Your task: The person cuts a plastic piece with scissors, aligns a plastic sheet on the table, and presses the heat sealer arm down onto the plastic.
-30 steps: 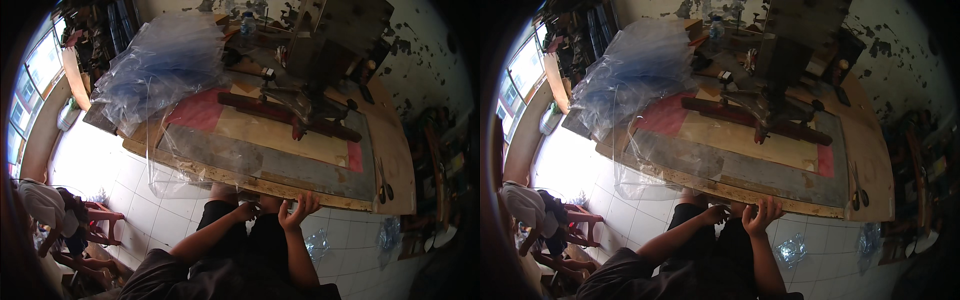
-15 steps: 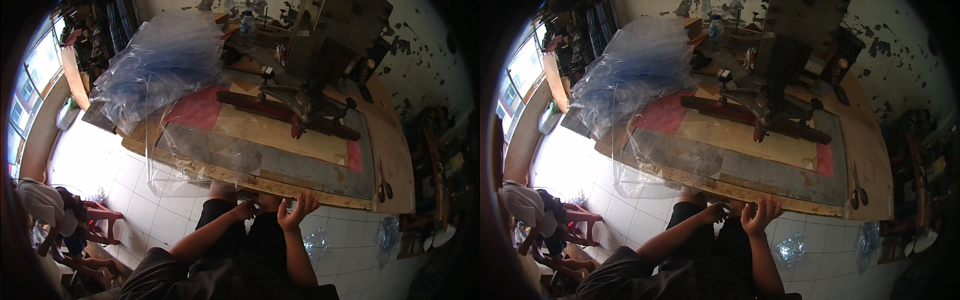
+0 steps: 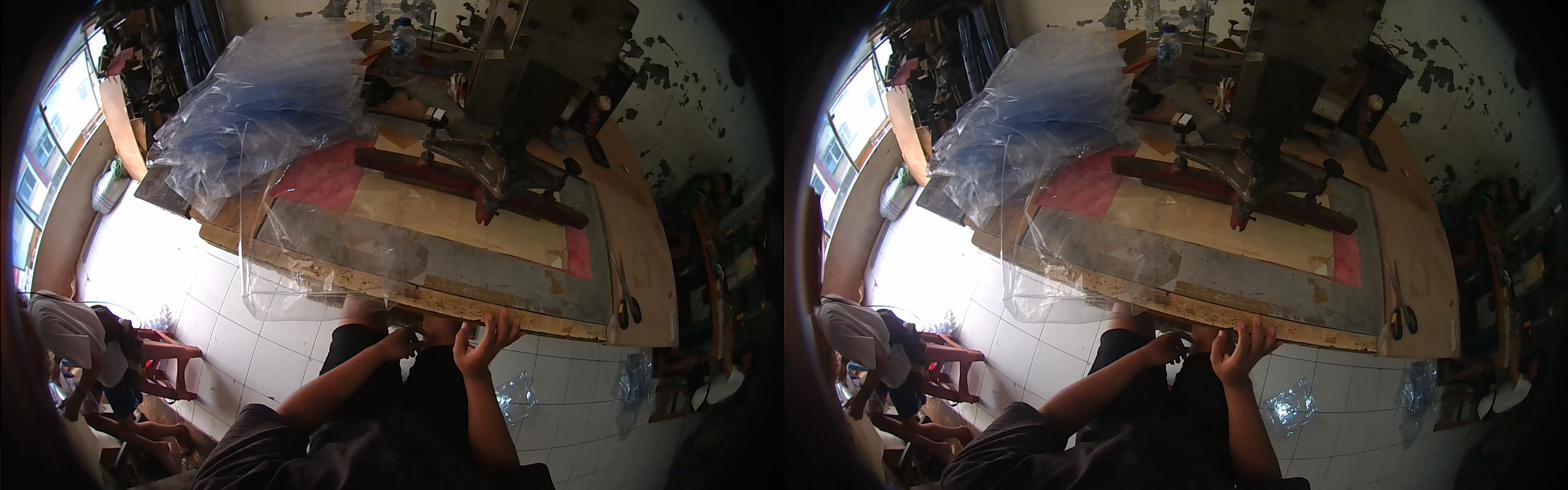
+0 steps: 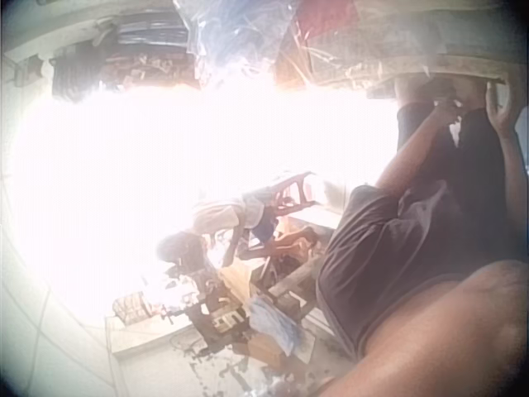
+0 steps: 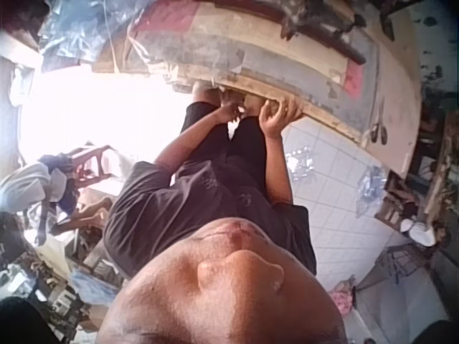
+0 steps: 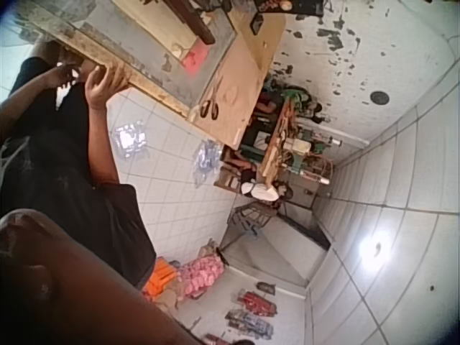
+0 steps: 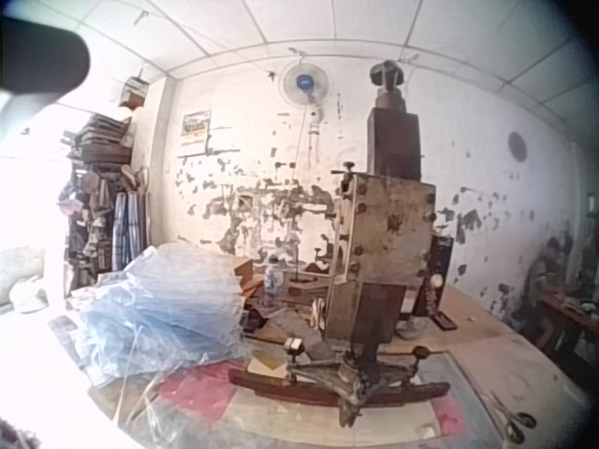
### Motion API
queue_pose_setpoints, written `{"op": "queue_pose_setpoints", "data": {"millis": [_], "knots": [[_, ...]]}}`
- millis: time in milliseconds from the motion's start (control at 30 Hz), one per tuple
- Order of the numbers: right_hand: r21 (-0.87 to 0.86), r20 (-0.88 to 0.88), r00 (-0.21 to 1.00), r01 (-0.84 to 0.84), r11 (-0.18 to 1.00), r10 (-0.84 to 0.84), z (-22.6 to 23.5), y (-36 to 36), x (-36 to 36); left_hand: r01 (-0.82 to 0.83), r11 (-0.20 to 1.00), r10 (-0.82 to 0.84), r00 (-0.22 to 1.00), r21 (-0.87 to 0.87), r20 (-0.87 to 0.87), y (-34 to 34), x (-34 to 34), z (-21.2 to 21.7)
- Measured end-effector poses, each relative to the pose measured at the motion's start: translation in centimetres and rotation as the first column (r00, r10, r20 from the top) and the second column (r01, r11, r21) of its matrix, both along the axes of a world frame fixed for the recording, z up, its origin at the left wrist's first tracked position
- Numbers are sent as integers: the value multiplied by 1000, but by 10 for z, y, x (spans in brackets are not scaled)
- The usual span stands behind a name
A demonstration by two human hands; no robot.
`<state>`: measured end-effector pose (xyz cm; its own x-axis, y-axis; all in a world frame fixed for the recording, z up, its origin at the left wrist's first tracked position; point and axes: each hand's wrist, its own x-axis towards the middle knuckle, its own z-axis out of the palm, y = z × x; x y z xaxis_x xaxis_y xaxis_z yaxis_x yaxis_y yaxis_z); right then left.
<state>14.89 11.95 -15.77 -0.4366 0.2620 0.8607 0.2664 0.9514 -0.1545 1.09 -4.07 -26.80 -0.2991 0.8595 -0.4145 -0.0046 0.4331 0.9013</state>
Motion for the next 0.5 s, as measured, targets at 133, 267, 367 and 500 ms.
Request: {"op": "queue_pose_setpoints", "data": {"millis": [133, 267, 367, 500], "knots": [[2, 3, 1000, 3, 1000, -3, 1, -1, 0, -13, 1000, 13, 1000, 9, 16, -1, 0, -2], [5, -4, 1000, -1, 1000, 1, 0, 0, 0, 1, 1000, -1, 1000, -1, 6, 0, 1, 0], [-10, 5, 1000, 1, 1000, -1, 0, -1, 1, 3, 1000, -3, 1000, -4, 6, 0, 1, 1], [-8, 1, 1000, -5, 1000, 5, 1, -1, 0, 5, 1000, -5, 1000, 2, -7, -2, 0, 1]]}}
